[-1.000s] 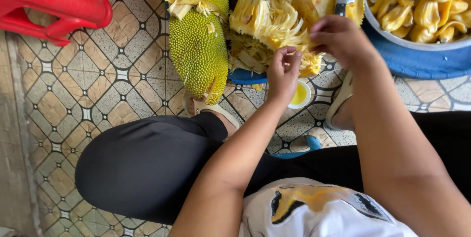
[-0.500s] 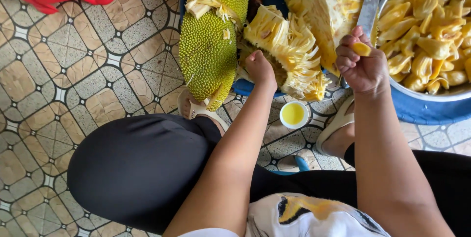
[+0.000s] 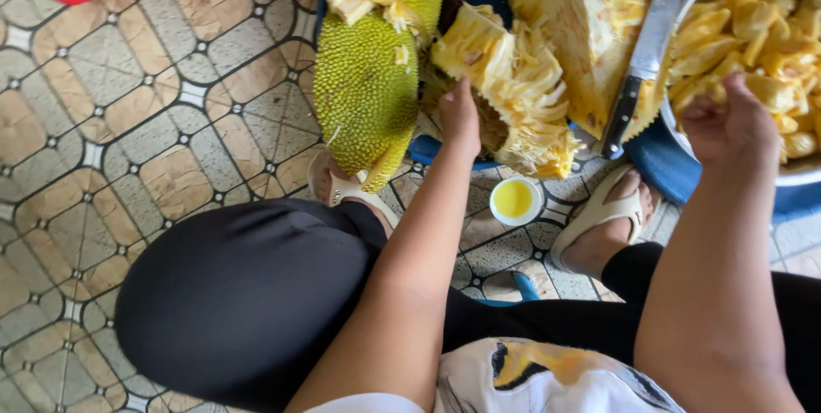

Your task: Extracting fruit pods from a large jackfruit using a knife and hands

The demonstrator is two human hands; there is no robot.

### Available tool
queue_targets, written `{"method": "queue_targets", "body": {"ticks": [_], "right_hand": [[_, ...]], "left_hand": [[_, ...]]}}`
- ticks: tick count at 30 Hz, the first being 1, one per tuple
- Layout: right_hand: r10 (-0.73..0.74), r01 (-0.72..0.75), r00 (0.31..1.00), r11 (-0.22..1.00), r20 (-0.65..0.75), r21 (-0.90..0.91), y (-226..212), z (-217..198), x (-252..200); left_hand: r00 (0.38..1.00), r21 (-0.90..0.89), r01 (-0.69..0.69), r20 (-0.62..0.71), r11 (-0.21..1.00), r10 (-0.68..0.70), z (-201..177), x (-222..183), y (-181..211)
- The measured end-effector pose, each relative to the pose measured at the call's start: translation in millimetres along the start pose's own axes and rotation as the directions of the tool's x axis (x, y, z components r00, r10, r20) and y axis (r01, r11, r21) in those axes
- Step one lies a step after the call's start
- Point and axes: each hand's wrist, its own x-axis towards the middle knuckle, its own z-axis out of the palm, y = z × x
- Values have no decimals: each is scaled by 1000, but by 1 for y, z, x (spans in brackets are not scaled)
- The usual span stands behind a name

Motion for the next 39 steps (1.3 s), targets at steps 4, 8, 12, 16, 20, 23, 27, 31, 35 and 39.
{"method": "queue_targets", "body": {"ticks": [4, 8, 12, 16, 20, 23, 27, 31, 35, 39], "right_hand": [[-100, 153, 946, 976, 308, -155, 8, 11, -37], [-132, 295, 912, 869, 389, -397, 22, 49, -81], [-182, 413, 888, 718, 421, -560, 33, 68, -103], [-125, 525, 817, 565, 563, -637, 73, 74, -100], [-78, 706, 708, 92, 702, -702, 143, 74, -91], [-142, 609, 783, -28, 606, -793, 181, 70, -68], [-301, 663, 705, -44, 642, -748, 148, 65, -59], [-356, 638, 753, 194, 553, -745, 116, 61, -61], [-353, 568, 823, 490, 445, -661, 107, 52, -44], [-332, 557, 825, 610, 457, -563, 103, 72, -75]], "left_hand": [[986, -82, -109, -134, 991, 97, 2, 4, -1], [907, -94, -393, -203, 915, 369, -8, 28, 1], [938, -100, -307, -201, 947, 282, -22, 21, 22], [965, -28, -224, -147, 974, 218, -21, 14, 8], [963, 121, -268, -5, 956, 270, -19, -5, 7], [959, 257, -198, 249, 946, 133, -23, -20, 16], [952, 397, -245, 273, 885, 141, -7, -18, 0], [954, 394, -261, 244, 881, 173, -9, -29, 2], [963, 499, -267, 166, 825, 211, -5, 35, -38], [966, 501, -258, 143, 826, 215, -10, 60, -67]]}}
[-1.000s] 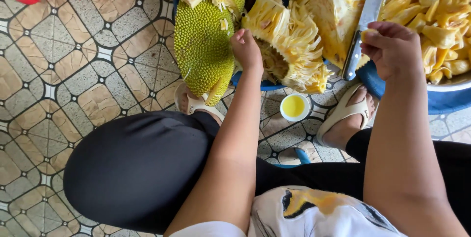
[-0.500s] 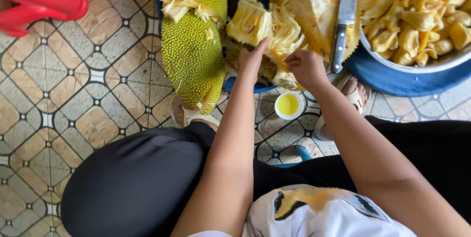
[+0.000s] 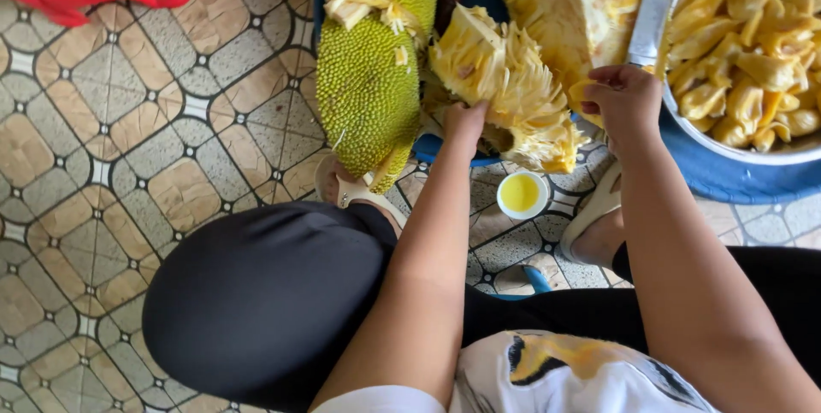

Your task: Extracting fruit pods from a large jackfruit using a knife and hands

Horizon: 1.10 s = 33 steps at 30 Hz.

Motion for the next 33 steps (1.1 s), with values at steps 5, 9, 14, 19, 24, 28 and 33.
{"method": "queue_targets", "body": {"ticks": [5, 9, 14, 19, 24, 28, 33], "right_hand": [[-46, 48, 999, 960, 12, -274, -10, 14, 27], [-111, 94, 994, 911, -20, -402, -41, 36, 36], [-128, 227, 952, 906, 278, -358, -72, 109, 25], [7, 67, 917, 983, 399, -171, -93, 219, -14], [92, 128, 818, 933, 568, -335, -125, 228, -11], [-229, 366, 929, 693, 292, -621, -102, 138, 73], [-292, 323, 944, 732, 152, -600, -63, 62, 83]], "left_hand": [[998, -123, 54, 29, 991, -51, -15, -34, 9], [962, -240, 269, 111, 933, -249, -31, -37, 36], [946, -293, 318, 164, 902, -281, -37, -45, 41], [960, -218, 276, 116, 936, -256, -25, -21, 32], [952, -263, 294, 171, 919, -255, -22, -14, 26], [932, -318, 341, 237, 885, -275, -30, -21, 17], [913, -339, 361, 318, 869, -255, -25, -14, 9]]}}
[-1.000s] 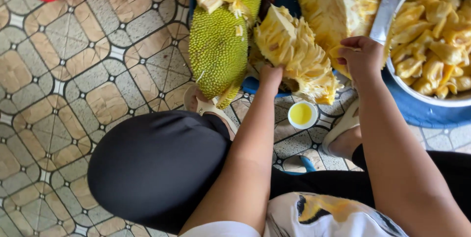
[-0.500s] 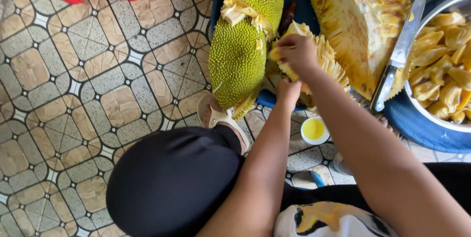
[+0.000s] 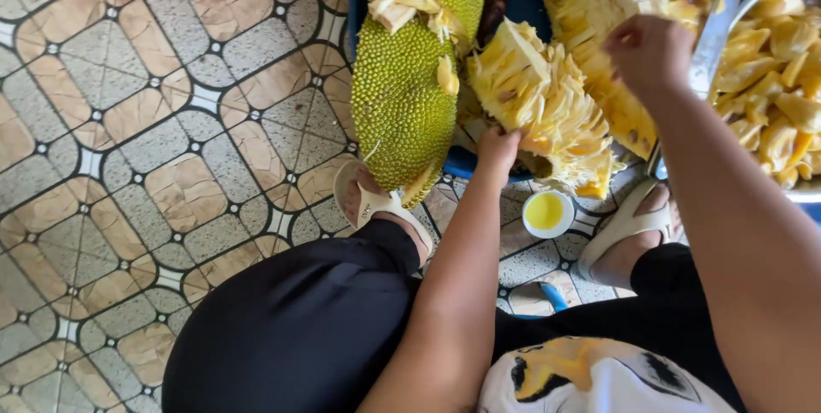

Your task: Extracting fruit pods from a large jackfruit using a knife and hands

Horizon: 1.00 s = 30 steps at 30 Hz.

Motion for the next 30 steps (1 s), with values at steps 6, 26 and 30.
{"method": "queue_targets", "body": {"ticks": [6, 26, 30], "right_hand": [[-75, 87, 988, 993, 137, -83, 28, 57, -38], [-622, 628, 749, 559, 227, -541, -56, 203, -31], [-477, 579, 810, 550, 342, -603, -75, 199, -31]], "left_hand": [[969, -17, -235, -89, 972, 232, 7, 1, -21], [899, 192, -380, -155, 905, 410, 18, 72, -69], [893, 181, -410, -119, 894, 434, 18, 89, -77]]}}
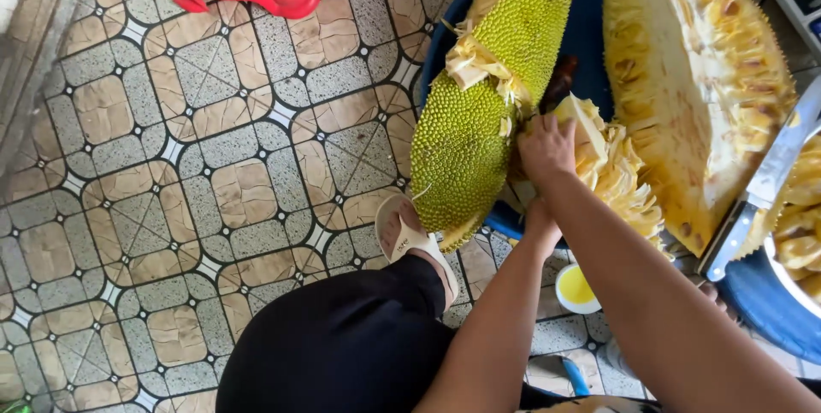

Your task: Extracting fruit pods from a large jackfruit using a knife and hands

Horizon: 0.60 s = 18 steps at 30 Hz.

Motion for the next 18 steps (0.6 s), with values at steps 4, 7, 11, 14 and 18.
{"method": "queue_targets", "body": {"ticks": [4, 7, 11, 14, 18], "right_hand": [[-162, 158, 977, 987, -139, -38, 17, 12, 6], [-181, 178, 954, 983, -238, -36, 29, 6, 7], [-119, 124, 982, 992, -146, 23, 23, -9, 7], [-28, 39, 995, 993, -99, 113, 13, 17, 9], [46, -47, 999, 997, 19, 64, 7, 21, 17]], "left_hand": [[996, -70, 63, 67, 996, -59, -2, -8, 3], [993, -136, 115, 54, 984, -108, -1, -15, 21], [995, -80, 100, 15, 992, -99, 5, -9, 10], [999, -148, 39, 28, 988, -35, 18, 12, -19], [1000, -100, 15, 14, 995, -14, -2, -2, 12]]}}
